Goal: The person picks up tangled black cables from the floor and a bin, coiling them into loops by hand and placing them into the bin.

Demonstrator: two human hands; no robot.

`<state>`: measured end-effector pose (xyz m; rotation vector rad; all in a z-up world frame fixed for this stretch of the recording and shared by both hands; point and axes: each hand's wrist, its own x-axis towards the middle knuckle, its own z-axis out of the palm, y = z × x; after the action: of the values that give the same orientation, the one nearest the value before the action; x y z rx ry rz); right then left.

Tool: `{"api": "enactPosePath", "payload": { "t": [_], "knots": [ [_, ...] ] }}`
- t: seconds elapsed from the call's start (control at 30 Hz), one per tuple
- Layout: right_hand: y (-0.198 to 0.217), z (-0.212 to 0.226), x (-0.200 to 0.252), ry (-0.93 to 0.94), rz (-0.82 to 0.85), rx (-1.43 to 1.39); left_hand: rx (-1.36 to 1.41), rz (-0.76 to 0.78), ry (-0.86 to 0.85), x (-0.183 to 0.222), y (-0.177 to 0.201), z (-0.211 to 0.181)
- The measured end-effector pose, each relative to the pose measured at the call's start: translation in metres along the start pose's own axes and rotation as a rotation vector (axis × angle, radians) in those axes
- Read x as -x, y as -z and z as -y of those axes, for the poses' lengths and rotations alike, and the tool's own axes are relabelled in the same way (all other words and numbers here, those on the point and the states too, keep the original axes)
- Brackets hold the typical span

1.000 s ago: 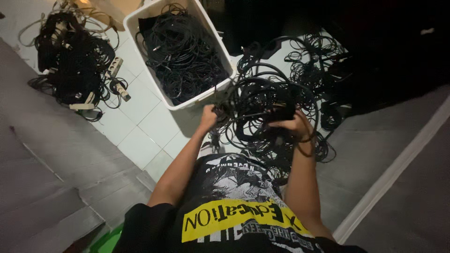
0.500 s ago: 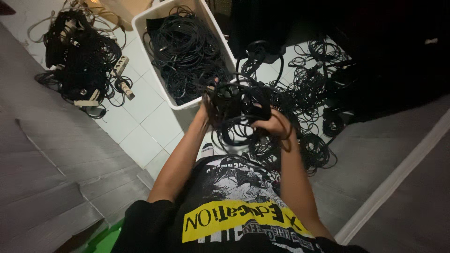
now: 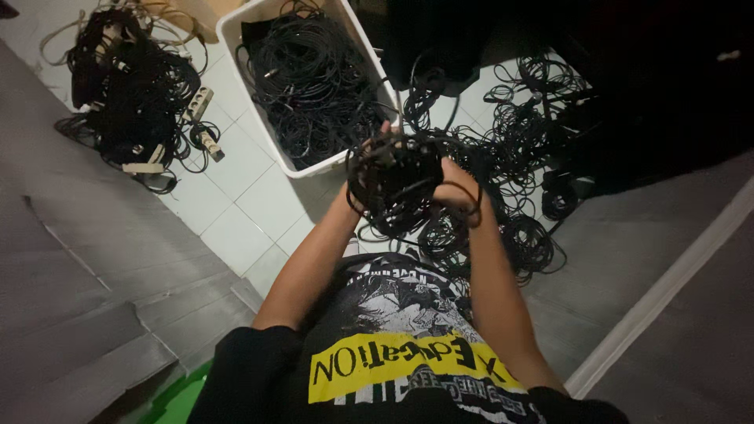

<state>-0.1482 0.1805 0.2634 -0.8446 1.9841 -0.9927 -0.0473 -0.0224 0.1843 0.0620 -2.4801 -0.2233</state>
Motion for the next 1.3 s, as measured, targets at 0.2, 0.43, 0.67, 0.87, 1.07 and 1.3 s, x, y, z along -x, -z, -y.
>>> {"api": "enactPosePath", "payload": {
  "t": [0.2, 0.43, 0.67, 0.87, 1.07, 1.3],
  "knots": [
    [-0.012, -0.053, -0.011, 0.058, 0.174, -0.054, 0.726, 0.421, 0.492, -0.023, 0.023, -0.017],
    [-0.03, -0.048, 0.008, 0.302, 0.059, -0.395, 2.108, 0.308, 0.657, 0.031, -0.003, 0.01],
    [-0.053, -0.045, 0.01, 0.219, 0.013, -0.409, 0.811, 0.381, 0.223, 0.153, -0.07, 0.029],
    [-0.028, -0.028, 0.0, 0.181, -0.078, -0.124, 0.905, 0.307, 0.081, 0.181, -0.098, 0.011],
    [-0.023, 0.003, 0.015, 0.599, -0.226, -0.047, 0.918, 0.233, 0.211, 0.161, -0.116, -0.015],
    [0.001, -0.023, 0.028, 0.439, -0.138, -0.27, 0.837, 0.244, 0.299, 0.158, -0.118, -0.013]
  ]
}}
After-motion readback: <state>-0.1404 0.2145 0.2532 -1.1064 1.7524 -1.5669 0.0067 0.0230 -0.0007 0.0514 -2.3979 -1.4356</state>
